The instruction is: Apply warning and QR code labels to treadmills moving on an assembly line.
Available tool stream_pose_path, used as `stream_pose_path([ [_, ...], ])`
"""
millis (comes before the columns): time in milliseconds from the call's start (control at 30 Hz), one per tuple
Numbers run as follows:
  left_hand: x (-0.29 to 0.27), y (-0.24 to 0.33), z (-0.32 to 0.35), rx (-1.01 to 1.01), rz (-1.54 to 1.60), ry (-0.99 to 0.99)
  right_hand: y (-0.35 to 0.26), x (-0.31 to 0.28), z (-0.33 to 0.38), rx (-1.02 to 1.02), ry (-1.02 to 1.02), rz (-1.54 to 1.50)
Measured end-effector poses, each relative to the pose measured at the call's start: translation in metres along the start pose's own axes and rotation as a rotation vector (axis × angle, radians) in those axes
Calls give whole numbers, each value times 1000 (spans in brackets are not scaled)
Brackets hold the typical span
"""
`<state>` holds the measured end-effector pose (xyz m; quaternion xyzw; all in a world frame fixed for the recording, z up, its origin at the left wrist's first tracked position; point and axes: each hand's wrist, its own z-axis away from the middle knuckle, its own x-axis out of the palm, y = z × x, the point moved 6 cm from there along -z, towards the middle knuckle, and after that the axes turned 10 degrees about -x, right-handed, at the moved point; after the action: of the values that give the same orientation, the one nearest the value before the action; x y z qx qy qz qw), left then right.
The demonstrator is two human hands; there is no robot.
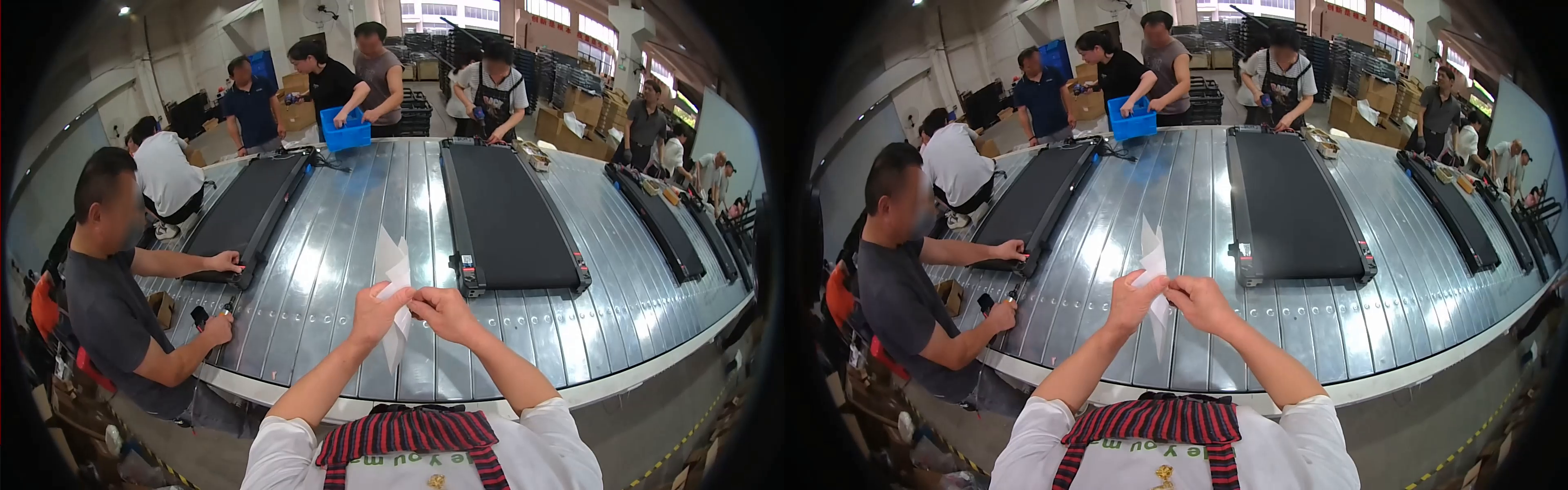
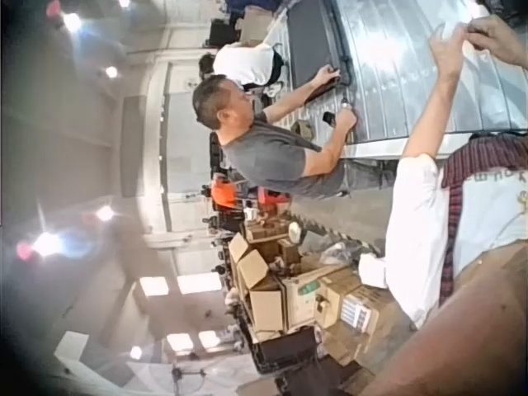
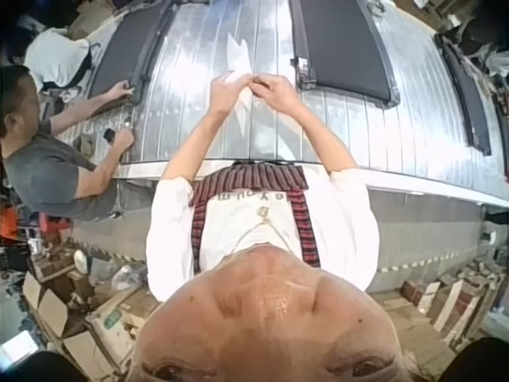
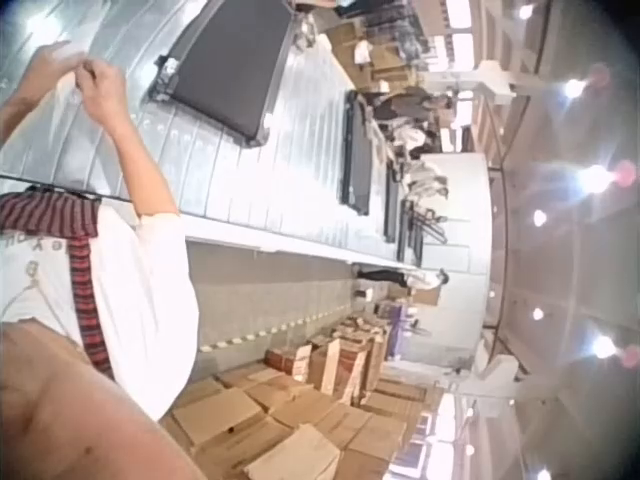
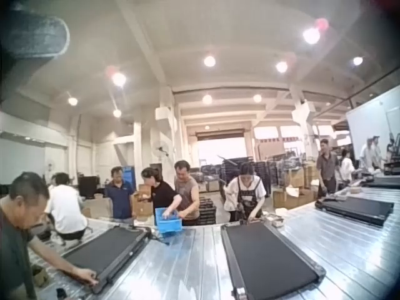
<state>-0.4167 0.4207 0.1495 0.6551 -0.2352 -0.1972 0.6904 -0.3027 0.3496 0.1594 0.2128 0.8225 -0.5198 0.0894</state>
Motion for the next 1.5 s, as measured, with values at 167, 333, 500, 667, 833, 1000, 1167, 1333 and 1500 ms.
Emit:
stream_pose_path([
  [167,-14,3,0,4,-69,22,-2,11,-8,56,-29,-147],
  [333,-23,2,-2,28,-175,-9,0,19,-12,76,-46,-46],
  [500,-35,-8,-9,-53,-90,-8,8,28,-11,58,-140,-65],
  [667,-39,-11,-8,-63,100,-82,14,37,-10,141,-81,-281],
  [833,-42,-9,-7,-51,107,-106,19,44,-16,218,-94,-289],
  [1000,-48,-16,-11,-138,117,-77,28,47,-24,183,-175,-468],
  [1167,-56,-20,-13,-256,298,-91,34,56,-31,157,-187,-561],
  [1333,-64,-26,-12,-199,375,19,41,69,-39,165,-106,-468],
  [1500,-80,-41,-12,-160,254,150,48,83,-40,136,-84,-435],
])
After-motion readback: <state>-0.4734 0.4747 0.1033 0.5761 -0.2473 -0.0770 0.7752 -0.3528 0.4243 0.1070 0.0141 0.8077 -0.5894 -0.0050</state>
